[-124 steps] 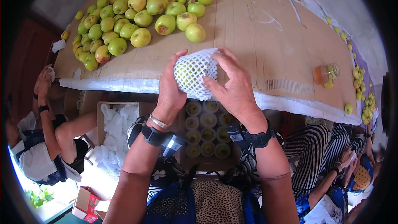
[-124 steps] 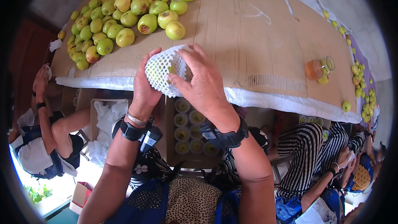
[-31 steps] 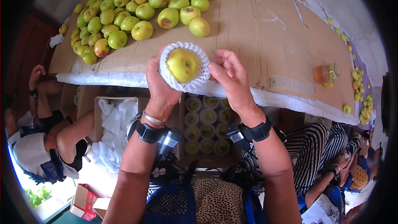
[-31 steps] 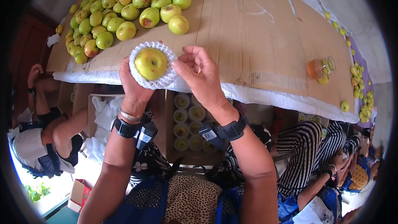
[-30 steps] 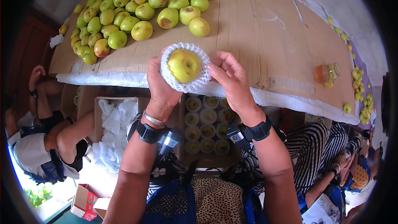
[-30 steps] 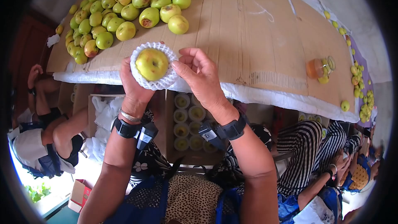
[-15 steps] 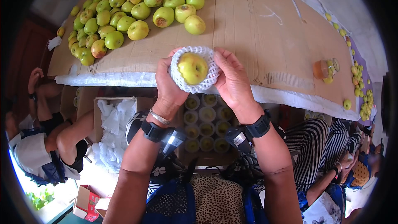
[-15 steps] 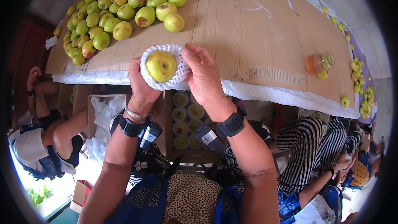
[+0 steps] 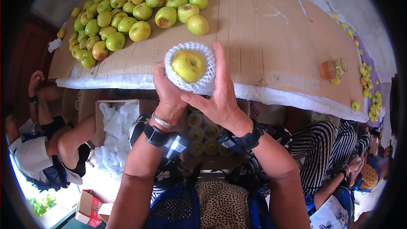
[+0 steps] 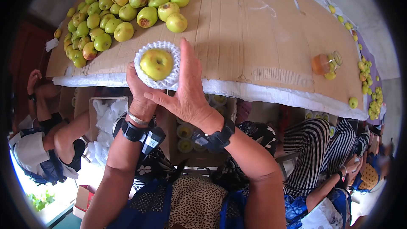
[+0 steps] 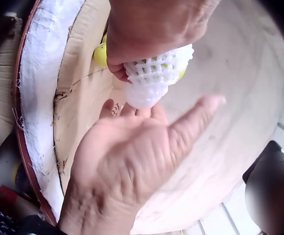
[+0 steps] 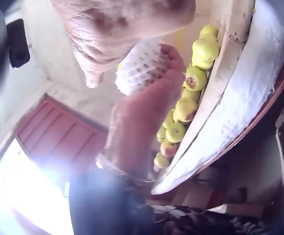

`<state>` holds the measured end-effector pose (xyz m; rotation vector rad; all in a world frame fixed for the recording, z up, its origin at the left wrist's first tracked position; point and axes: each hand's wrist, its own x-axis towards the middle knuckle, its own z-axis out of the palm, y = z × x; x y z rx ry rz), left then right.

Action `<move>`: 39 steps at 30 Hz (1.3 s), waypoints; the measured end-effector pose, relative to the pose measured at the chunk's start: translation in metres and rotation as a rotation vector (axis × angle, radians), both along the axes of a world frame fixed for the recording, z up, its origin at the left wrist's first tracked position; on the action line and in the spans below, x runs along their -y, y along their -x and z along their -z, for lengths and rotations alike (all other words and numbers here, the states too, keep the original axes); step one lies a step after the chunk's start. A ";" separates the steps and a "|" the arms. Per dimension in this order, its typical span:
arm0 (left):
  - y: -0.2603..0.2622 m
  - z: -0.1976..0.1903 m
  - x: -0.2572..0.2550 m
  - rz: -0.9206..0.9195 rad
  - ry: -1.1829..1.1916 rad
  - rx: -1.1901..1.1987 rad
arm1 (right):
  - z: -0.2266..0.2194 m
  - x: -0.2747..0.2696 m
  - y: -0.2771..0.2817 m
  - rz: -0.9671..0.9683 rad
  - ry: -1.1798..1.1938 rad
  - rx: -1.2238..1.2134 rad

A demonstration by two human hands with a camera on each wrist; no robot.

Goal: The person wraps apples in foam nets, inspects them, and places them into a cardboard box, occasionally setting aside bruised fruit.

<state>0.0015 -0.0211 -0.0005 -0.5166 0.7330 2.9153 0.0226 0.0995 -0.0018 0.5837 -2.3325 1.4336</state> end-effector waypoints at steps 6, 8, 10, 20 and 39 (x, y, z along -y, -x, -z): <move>-0.001 0.007 -0.001 0.061 0.007 0.032 | 0.009 0.006 0.006 -0.015 0.096 0.099; -0.001 0.012 0.002 0.056 -0.034 0.022 | 0.004 0.007 0.006 -0.019 0.100 0.093; 0.001 0.014 0.002 0.071 -0.082 0.027 | -0.001 0.004 0.006 0.007 0.048 0.078; -0.001 0.007 -0.004 0.111 -0.056 -0.102 | -0.008 -0.003 0.013 0.095 -0.042 -0.028; -0.004 0.001 0.008 0.364 0.008 -0.013 | -0.009 -0.007 0.015 -0.018 -0.214 -0.182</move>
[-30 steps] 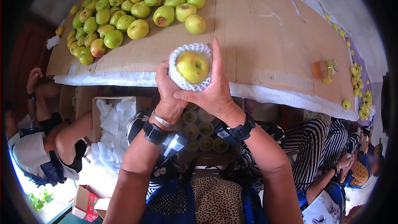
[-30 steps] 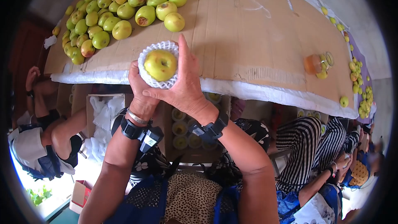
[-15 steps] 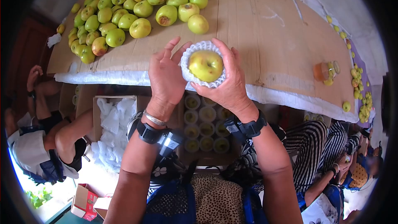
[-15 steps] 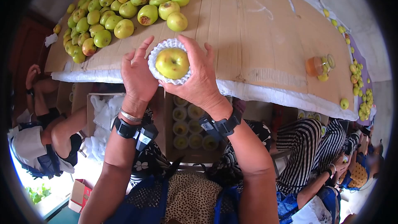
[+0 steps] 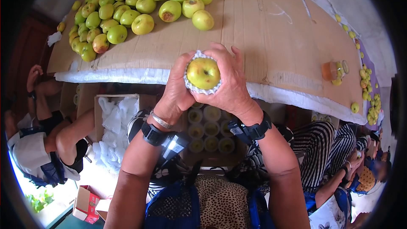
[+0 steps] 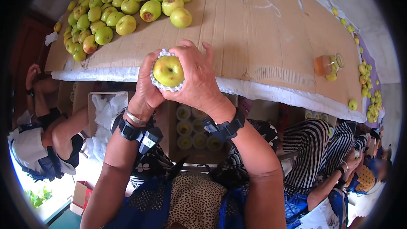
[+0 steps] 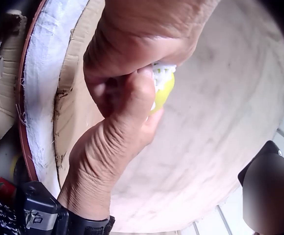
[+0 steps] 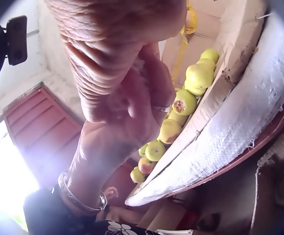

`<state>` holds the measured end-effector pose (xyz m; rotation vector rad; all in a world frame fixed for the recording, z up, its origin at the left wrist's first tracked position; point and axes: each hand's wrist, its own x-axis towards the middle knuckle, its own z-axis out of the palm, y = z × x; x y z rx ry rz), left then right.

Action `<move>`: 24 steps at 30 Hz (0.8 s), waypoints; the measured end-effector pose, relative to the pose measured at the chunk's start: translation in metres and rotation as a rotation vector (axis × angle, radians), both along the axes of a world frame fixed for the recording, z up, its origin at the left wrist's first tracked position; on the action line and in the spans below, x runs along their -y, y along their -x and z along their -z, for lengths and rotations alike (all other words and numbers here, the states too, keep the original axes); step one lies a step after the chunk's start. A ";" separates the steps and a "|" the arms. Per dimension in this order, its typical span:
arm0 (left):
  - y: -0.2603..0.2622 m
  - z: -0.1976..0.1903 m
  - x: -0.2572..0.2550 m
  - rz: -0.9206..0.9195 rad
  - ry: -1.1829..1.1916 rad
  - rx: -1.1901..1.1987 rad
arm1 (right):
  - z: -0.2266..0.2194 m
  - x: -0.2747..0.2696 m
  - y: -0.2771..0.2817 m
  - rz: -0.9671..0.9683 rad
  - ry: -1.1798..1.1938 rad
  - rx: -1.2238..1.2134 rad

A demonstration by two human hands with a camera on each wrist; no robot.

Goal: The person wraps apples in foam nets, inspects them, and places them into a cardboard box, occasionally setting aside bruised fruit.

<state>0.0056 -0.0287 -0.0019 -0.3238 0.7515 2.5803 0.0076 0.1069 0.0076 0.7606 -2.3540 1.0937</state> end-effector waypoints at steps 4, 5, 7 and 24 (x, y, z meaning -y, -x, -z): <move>0.004 -0.001 -0.001 -0.026 0.001 0.015 | -0.007 -0.004 0.002 -0.010 -0.064 0.071; 0.005 -0.001 0.000 -0.043 0.007 0.009 | -0.008 -0.004 0.002 -0.015 0.008 0.099; 0.005 0.000 0.000 -0.045 0.001 0.002 | -0.008 -0.005 0.000 -0.020 0.148 0.165; 0.010 0.006 -0.008 0.231 -0.222 -0.211 | -0.008 -0.015 0.020 -0.169 -0.107 -0.138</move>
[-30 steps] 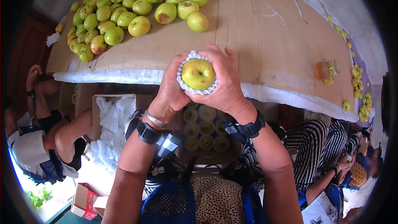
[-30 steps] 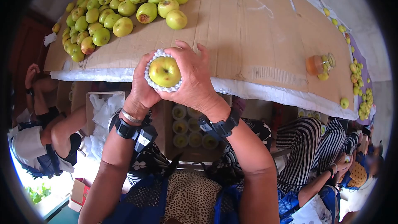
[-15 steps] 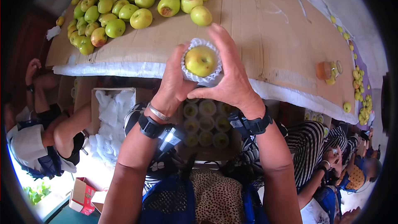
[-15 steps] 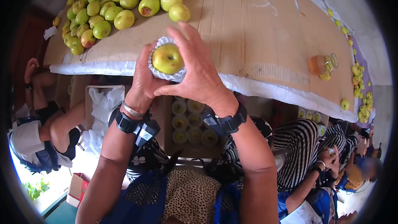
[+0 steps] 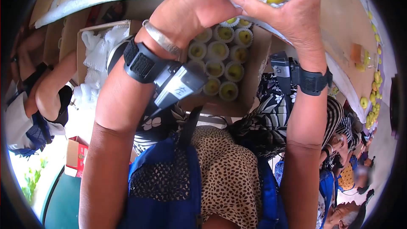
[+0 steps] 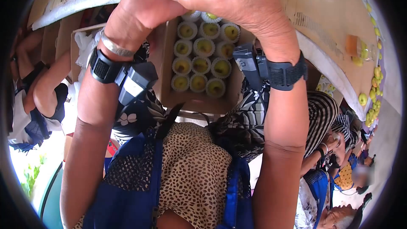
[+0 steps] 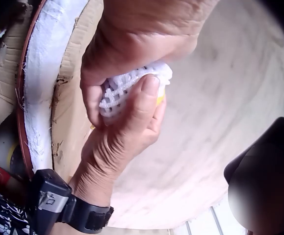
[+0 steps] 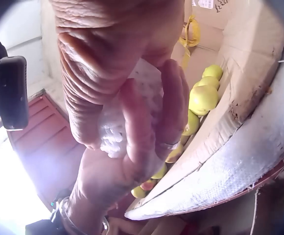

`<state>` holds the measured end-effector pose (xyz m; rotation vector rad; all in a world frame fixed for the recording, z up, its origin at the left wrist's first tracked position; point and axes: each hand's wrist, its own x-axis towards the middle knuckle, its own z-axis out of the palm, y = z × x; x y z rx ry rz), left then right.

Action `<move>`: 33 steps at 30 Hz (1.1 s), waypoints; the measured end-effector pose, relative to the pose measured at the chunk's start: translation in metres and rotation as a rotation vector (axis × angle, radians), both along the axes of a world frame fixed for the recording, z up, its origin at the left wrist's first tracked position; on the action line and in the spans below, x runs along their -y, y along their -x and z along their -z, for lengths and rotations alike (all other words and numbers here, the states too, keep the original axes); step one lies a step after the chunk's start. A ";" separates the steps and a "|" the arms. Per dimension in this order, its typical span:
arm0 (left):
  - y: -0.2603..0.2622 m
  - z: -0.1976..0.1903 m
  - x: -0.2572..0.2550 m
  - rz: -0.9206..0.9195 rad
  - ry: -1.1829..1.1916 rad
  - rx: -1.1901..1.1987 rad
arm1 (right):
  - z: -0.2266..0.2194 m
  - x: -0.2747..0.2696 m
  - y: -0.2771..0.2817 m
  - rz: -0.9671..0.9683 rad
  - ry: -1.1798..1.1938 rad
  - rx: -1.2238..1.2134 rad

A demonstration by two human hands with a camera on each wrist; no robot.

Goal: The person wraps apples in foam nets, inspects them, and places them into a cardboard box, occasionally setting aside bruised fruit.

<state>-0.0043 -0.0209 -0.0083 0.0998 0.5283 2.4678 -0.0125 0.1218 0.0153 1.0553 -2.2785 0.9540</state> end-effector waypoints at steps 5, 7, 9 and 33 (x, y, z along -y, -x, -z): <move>-0.011 0.016 -0.008 -0.130 0.080 -0.028 | 0.005 0.004 -0.007 -0.076 -0.018 0.109; -0.012 0.020 -0.005 -0.139 0.086 0.022 | 0.005 0.009 -0.011 -0.078 -0.017 0.117; -0.018 0.026 -0.002 -0.129 0.078 0.083 | 0.005 0.016 -0.018 -0.055 -0.019 0.100; -0.047 0.009 0.000 -0.411 0.304 0.135 | 0.010 0.011 -0.075 -0.042 0.959 1.475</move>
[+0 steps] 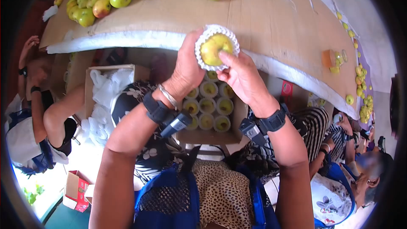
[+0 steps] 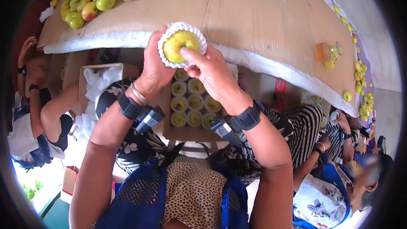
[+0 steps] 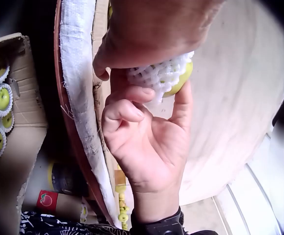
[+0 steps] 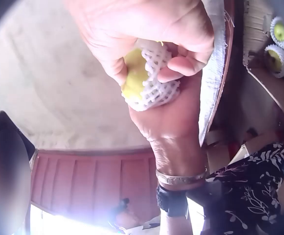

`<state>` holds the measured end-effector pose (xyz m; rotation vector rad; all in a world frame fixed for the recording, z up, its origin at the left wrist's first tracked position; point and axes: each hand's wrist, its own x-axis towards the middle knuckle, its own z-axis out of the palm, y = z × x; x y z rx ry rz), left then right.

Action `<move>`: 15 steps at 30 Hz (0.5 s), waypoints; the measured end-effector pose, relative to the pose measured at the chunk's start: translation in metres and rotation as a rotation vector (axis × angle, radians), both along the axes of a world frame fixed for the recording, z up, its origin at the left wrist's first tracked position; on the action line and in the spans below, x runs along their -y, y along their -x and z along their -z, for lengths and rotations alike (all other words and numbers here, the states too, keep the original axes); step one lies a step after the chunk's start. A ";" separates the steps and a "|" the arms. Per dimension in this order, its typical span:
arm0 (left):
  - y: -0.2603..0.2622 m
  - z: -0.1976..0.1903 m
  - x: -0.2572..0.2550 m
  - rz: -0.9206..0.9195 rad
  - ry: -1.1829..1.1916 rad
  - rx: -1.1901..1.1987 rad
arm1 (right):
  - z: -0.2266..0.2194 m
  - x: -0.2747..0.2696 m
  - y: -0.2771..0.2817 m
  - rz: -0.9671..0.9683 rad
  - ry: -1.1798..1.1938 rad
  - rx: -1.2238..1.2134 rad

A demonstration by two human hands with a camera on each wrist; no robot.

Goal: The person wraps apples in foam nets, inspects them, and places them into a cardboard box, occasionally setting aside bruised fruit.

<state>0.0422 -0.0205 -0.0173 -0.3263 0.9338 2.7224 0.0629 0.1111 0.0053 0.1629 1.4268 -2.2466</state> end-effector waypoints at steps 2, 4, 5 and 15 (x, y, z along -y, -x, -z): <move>-0.005 0.001 -0.005 0.045 0.017 -0.040 | 0.002 -0.004 -0.008 0.049 0.045 0.004; -0.005 0.003 -0.007 0.077 0.027 -0.158 | 0.005 -0.006 -0.014 0.127 0.078 0.054; -0.004 0.004 -0.006 0.088 0.036 -0.214 | 0.009 -0.009 -0.017 0.161 0.097 0.081; 0.032 -0.003 0.053 -0.097 0.191 -0.217 | 0.167 -0.051 -0.085 0.507 -0.064 0.695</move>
